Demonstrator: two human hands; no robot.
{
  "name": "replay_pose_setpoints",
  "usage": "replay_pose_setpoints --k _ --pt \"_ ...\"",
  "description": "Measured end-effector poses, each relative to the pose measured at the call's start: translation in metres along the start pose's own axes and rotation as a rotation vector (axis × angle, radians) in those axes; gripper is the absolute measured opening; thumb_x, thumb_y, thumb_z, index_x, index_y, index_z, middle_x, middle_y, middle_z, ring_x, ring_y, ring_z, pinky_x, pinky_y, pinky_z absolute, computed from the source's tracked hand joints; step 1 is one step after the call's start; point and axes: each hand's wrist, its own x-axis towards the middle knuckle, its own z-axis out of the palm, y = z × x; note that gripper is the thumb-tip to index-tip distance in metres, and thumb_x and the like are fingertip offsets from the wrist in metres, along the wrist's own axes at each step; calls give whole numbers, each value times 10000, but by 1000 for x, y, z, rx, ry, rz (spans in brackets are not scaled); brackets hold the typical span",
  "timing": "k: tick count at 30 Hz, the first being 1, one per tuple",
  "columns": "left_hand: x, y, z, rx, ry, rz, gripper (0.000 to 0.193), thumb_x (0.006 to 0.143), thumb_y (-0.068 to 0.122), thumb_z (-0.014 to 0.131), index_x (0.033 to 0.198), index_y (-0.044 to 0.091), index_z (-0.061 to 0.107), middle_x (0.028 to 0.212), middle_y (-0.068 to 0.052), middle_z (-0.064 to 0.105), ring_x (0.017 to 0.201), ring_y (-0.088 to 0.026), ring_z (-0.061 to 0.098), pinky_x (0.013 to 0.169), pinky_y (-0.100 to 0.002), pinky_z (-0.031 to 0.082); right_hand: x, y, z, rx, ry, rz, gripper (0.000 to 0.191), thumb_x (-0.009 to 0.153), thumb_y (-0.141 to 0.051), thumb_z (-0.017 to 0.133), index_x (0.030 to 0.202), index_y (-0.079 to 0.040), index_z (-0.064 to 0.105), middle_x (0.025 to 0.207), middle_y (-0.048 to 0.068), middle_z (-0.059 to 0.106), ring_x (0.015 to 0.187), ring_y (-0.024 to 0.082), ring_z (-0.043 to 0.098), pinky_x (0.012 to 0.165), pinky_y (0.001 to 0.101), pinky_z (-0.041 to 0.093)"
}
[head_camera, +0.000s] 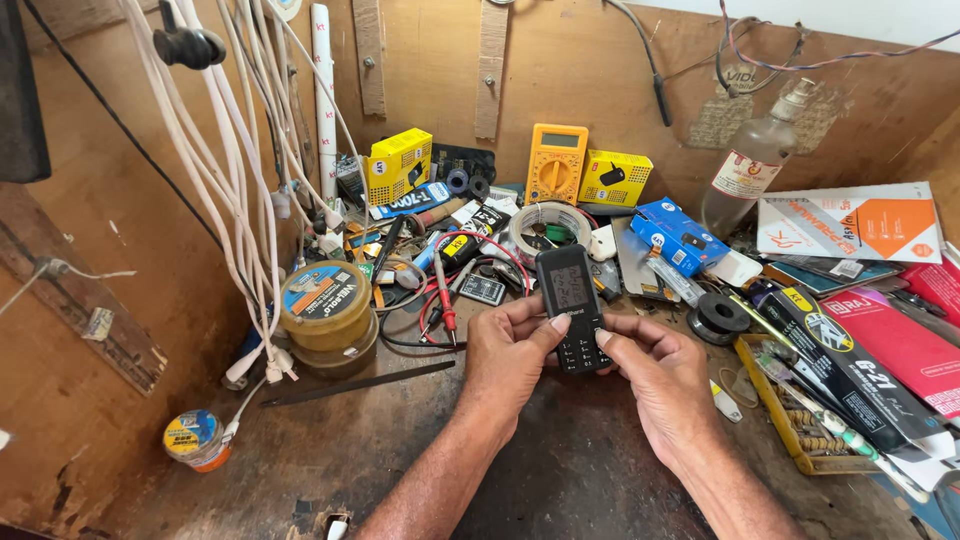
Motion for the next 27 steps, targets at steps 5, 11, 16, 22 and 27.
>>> replay_pose_setpoints --k 5,11,16,22,27 --pt "1 -1 0 -16 -8 7 321 897 77 700 1205 -12 731 963 -77 802 787 -90 728 675 -250 596 0 0 0 23 5 7 259 885 -55 721 1105 80 740 931 91 753 782 121 658 701 297 529" --pt "2 -3 0 -50 -49 -7 324 919 75 687 1228 -16 722 983 -80 795 796 -92 717 684 -247 592 -1 -2 -1 17 10 13 259 886 -69 714 1102 72 741 939 91 757 776 123 661 695 299 524" --pt "4 -1 -3 -97 -61 -23 322 922 66 663 1229 -17 712 990 -80 795 803 -107 736 700 -262 616 -2 -5 1 18 -28 10 284 862 -52 721 1126 53 732 971 73 755 802 106 658 731 291 539" --pt "3 -1 -3 -20 -13 -8 339 911 60 684 1239 -18 720 992 -83 801 798 -97 727 678 -253 593 -5 -6 6 -63 -49 18 276 846 -17 751 1113 52 739 908 26 705 788 70 585 742 253 503" --pt "3 -1 -3 12 -4 5 339 910 60 691 1239 -21 714 983 -88 802 793 -91 730 663 -242 590 -5 -9 6 -81 -48 27 268 834 -17 748 1095 42 738 896 4 706 777 47 583 729 228 506"
